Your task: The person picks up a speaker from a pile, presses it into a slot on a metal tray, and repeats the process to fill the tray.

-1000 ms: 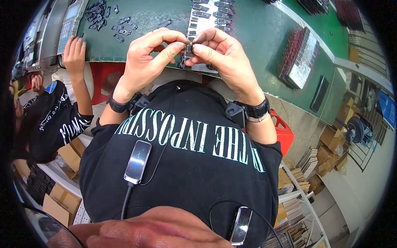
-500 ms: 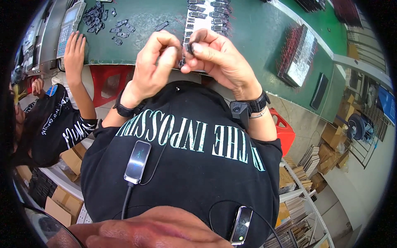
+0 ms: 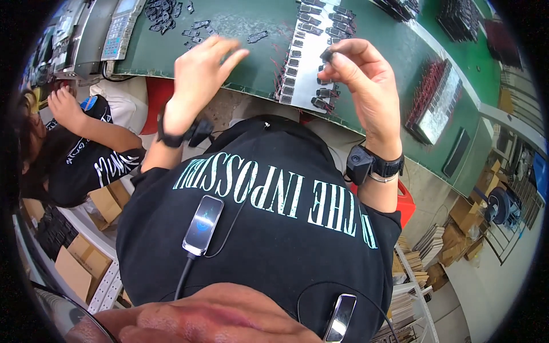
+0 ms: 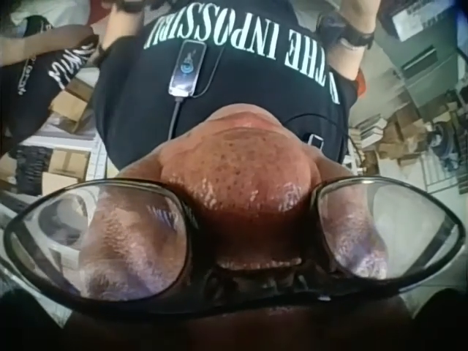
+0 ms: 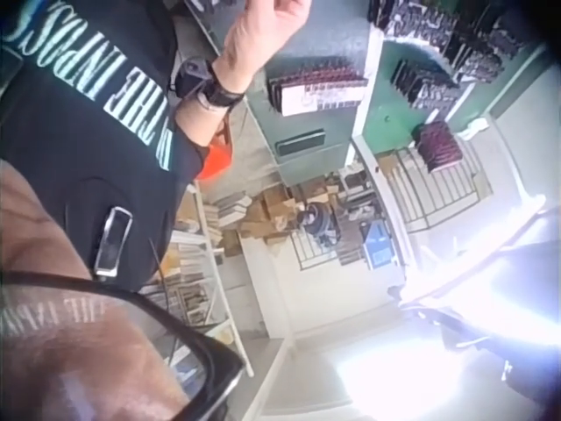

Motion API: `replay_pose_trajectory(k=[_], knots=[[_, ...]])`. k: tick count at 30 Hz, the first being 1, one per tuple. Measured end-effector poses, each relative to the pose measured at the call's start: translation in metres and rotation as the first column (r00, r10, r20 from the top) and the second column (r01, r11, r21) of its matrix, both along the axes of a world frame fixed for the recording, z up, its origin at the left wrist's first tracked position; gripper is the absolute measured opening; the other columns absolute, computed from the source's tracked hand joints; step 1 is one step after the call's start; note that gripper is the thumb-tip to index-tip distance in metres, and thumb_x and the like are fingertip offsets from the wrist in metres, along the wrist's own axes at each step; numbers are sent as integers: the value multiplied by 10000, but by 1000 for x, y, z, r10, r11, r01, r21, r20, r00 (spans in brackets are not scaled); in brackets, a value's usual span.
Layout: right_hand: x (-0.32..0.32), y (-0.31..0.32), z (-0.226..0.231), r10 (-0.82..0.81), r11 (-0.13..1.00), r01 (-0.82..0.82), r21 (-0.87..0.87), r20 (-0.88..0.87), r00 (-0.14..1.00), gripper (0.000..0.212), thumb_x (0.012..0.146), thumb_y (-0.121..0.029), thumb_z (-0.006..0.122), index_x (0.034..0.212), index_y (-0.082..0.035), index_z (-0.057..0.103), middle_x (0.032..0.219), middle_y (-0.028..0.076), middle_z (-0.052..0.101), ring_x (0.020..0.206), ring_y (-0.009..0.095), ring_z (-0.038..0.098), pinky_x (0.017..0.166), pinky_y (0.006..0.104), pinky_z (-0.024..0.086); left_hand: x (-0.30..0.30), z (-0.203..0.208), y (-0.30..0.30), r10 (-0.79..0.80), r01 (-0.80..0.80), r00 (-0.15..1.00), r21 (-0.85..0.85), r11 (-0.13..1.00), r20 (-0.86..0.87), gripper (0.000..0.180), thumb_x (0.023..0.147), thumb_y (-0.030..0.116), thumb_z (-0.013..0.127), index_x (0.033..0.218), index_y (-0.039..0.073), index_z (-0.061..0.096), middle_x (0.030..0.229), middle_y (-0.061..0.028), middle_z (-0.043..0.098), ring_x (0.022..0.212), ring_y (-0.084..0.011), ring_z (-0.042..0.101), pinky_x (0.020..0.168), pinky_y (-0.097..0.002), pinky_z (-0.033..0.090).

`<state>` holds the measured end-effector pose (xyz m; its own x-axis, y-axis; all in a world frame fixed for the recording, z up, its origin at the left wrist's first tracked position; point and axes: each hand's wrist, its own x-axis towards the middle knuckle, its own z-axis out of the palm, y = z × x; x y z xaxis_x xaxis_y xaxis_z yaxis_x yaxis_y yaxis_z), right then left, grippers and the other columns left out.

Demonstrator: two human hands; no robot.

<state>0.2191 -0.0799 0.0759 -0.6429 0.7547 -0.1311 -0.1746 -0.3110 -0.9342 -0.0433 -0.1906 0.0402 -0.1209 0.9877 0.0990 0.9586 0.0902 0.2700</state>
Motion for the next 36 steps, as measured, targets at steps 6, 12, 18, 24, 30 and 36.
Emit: replay_pose_trajectory(k=[6, 12, 18, 24, 30, 36], knots=[[8, -6, 4, -66, 990, 48, 132, 130, 989, 162, 954, -71, 637, 1095, 5, 614, 974, 57, 639, 855, 154, 659, 832, 278, 524, -2, -44, 31, -57, 50, 998, 322, 945, 10, 177, 862, 255, 714, 953, 108, 676, 964, -36, 645, 848, -219, 666, 666, -348, 567], [3, -4, -1, -61, 988, 36, 147, 169, 984, 172, 944, -80, 658, 1086, 11, 623, 977, 50, 638, 852, 140, 655, 821, 263, 516, -1, -51, 36, -114, 138, 989, 341, 930, -91, 175, 859, 183, 693, 1017, 112, 669, 962, -37, 640, 851, -216, 663, 670, -343, 571], [0, -4, 2, -44, 985, 10, 172, 197, 979, 173, 939, -87, 669, 1078, 6, 626, 976, 43, 634, 848, 126, 647, 811, 248, 508, 4, -48, 44, -86, 92, 996, 393, 915, -34, 184, 854, 157, 680, 1033, 118, 669, 944, -39, 621, 862, -212, 661, 663, -341, 567], [4, -6, 2, -60, 985, 24, 169, 210, 976, 159, 940, -80, 665, 1070, 3, 628, 974, 42, 633, 847, 127, 645, 812, 249, 507, 1, -43, 73, -348, 362, 932, 263, 894, -102, 161, 854, 114, 656, 1014, 124, 666, 908, -50, 574, 799, -230, 664, 634, -362, 553], [15, -6, -2, -102, 985, 75, 158, 173, 980, 162, 947, -77, 651, 1084, 2, 619, 984, 50, 634, 867, 137, 648, 822, 263, 513, -8, -39, 62, -397, 404, 914, 310, 861, -88, 184, 836, 79, 642, 1014, 118, 668, 939, -43, 610, 792, -235, 680, 632, -343, 555], [2, -5, -2, -10, 997, 15, -75, 73, 997, 181, 961, -86, 632, 1113, 7, 604, 1019, 73, 647, 880, 146, 659, 820, 279, 536, 20, 4, 33, -312, 304, 947, 504, 808, -70, 257, 829, 81, 675, 1084, 105, 692, 1043, -61, 680, 853, -225, 697, 680, -302, 575]])
